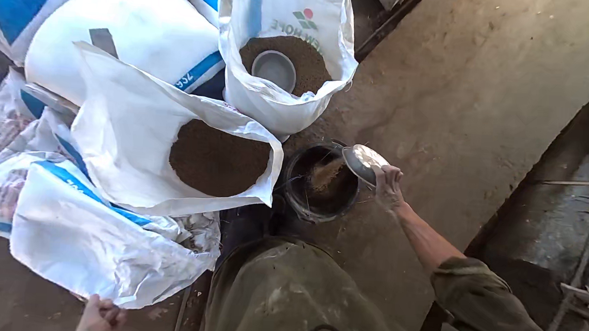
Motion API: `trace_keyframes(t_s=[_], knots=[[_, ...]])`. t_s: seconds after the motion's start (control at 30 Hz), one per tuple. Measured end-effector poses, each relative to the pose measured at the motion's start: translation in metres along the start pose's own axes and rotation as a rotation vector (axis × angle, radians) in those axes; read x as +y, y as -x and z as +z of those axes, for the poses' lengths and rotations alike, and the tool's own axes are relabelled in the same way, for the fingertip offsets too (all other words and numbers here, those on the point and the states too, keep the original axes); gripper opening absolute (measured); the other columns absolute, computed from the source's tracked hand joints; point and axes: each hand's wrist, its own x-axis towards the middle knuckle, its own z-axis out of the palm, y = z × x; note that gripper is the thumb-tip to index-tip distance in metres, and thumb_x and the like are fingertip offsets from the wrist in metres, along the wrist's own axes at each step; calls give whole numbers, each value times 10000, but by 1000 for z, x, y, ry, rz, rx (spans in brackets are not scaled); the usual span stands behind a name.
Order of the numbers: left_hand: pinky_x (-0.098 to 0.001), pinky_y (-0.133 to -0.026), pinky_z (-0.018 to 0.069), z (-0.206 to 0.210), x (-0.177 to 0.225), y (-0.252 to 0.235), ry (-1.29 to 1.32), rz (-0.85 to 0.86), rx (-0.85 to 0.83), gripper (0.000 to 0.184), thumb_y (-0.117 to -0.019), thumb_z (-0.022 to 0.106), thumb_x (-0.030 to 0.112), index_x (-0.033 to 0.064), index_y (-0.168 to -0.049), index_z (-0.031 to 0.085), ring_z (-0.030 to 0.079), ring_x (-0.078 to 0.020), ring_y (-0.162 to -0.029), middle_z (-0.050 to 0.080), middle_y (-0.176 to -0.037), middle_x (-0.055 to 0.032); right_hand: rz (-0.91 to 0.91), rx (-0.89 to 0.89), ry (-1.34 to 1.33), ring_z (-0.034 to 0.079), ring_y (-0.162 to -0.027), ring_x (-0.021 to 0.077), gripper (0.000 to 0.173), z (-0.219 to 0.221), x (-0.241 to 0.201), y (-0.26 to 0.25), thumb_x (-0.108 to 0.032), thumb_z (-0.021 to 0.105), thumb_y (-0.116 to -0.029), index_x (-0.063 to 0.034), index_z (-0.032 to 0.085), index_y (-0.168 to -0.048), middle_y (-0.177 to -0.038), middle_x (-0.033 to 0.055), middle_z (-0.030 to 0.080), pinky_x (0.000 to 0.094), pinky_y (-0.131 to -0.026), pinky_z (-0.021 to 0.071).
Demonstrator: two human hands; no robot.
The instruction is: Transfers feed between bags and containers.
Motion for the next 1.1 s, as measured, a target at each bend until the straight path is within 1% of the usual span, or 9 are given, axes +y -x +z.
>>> trace_keyframes(t_s=[0.1,0.23,0.37,0.5,0.6,0.7,0.8,0.9,1.1], knots=[[-199,-525,492,-5,55,-13,99,188,-24,478,-1107,136,458,233,-911,508,533,-3,-537,527,-620,149,87,161,-179,558,-1189,544,438,-62,-51,-34,6,622,-857,129,575,-1275,-1263,390,557,614,-1009,476],[-303,-783,538,2,160,-41,-55,471,-68,446,-1072,297,394,69,-1279,522,621,-65,-921,623,-1038,26,-102,327,-462,588,-1092,224,344,-123,-160,-108,-64,517,-922,56,509,-1244,-1195,218,555,325,-925,522],[-593,-1024,445,50,268,-72,-247,497,-169,696,-1036,437,530,-2,-1483,396,523,-366,-1286,512,-1424,-250,-339,113,-589,593,-1116,366,559,-109,-258,-170,-73,717,-784,44,571,-1311,-1227,257,574,478,-920,546],[-748,-997,411,102,333,-86,-608,443,-152,883,-930,623,645,-69,-1424,463,541,-552,-1227,574,-1294,-366,-166,-316,-277,488,-1292,450,822,-58,-298,-219,-616,777,-801,-111,567,-1414,-1377,227,538,627,-956,450],[-765,-910,450,121,333,-102,-821,433,-157,758,-919,682,583,-42,-1328,547,613,-547,-1106,643,-1141,-349,79,-522,-102,484,-1309,506,901,-18,-293,-245,-540,795,-835,-67,445,-1517,-1422,309,491,662,-955,469],[-733,-866,469,122,316,-130,-845,429,-193,413,-1030,553,356,-21,-1161,657,654,-494,-1022,676,-1055,-305,228,-715,-40,533,-1280,490,774,17,-277,-257,-402,687,-952,-104,352,-1584,-1424,294,516,666,-948,479],[-597,-907,525,108,313,-178,-544,206,-191,491,-1102,374,376,6,-1370,551,660,-397,-1061,635,-1214,-286,335,-748,-85,590,-1253,440,454,24,-250,-256,-229,495,-1043,-67,496,-1467,-1331,254,618,639,-992,472],[-521,-861,562,108,331,-236,-107,11,-167,486,-1113,304,377,75,-1479,409,655,-335,-1067,590,-1306,-231,496,-779,-158,615,-1218,453,416,23,-226,-216,-251,437,-1069,-81,523,-1439,-1283,267,644,647,-987,485],[-534,-932,519,249,379,-250,-131,362,-325,459,-1089,355,354,134,-1486,425,607,-254,-1142,580,-1342,-149,537,-1073,-647,647,-1158,440,595,118,-347,-104,-256,583,-1026,-81,391,-1560,-1261,272,655,630,-991,504]])
